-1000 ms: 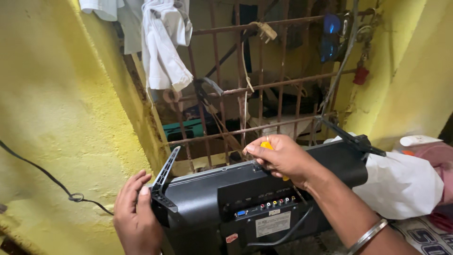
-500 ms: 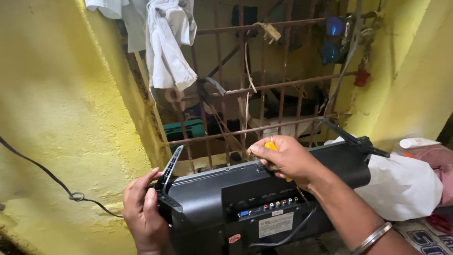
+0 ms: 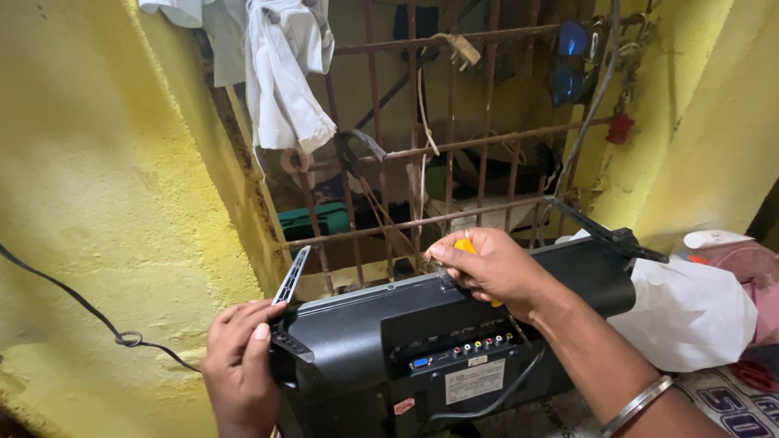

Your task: The person uses a yellow-handled screwdriver to tighten screws on the back panel of a black flat-screen television. They repeatedly turn the screwdriver to secure the panel while holding the TV steady with the other hand.

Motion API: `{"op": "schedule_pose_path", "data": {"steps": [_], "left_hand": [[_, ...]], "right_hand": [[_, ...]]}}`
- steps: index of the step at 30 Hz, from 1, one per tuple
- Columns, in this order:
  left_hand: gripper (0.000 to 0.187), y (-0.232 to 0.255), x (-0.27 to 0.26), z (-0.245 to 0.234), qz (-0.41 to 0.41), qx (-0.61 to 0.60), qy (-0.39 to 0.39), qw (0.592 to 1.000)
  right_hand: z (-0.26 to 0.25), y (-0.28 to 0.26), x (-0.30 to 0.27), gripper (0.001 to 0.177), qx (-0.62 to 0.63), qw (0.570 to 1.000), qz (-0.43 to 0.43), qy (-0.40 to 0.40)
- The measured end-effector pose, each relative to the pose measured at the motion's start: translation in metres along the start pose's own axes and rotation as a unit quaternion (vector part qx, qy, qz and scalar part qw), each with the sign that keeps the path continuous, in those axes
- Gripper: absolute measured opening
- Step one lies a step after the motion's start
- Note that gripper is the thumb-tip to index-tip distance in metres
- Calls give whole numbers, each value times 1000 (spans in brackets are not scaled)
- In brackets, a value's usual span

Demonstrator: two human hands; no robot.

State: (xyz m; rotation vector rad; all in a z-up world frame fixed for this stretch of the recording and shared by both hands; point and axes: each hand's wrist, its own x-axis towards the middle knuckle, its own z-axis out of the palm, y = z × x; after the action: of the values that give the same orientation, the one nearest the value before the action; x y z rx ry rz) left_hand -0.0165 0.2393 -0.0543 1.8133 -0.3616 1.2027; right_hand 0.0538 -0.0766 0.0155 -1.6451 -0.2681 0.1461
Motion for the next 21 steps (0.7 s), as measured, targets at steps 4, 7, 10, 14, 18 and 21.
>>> {"op": "schedule_pose_path", "data": {"steps": [4, 7, 10, 14, 18, 21], "left_hand": [[29, 2, -7, 9, 20, 11, 41, 999], [30, -2, -6, 7, 13, -1, 22, 1000], [35, -7, -5, 1, 17, -7, -11, 1000], [55, -8, -5, -4, 12, -41, -27, 999], [63, -1, -7, -9, 35, -19, -41, 998], [57, 4, -6, -13, 59, 22, -42, 997]], "right_hand": [[0, 1, 1, 28, 8, 1000, 6, -6], [-2, 2, 0, 26, 17, 1000, -4, -2], [-1, 3, 1, 26, 20, 1000, -11, 0], [-1, 2, 2, 27, 9, 1000, -5, 2], [0, 4, 2, 25, -1, 1000, 0, 21], [2, 3, 2, 23, -8, 1000, 3, 26]]}}
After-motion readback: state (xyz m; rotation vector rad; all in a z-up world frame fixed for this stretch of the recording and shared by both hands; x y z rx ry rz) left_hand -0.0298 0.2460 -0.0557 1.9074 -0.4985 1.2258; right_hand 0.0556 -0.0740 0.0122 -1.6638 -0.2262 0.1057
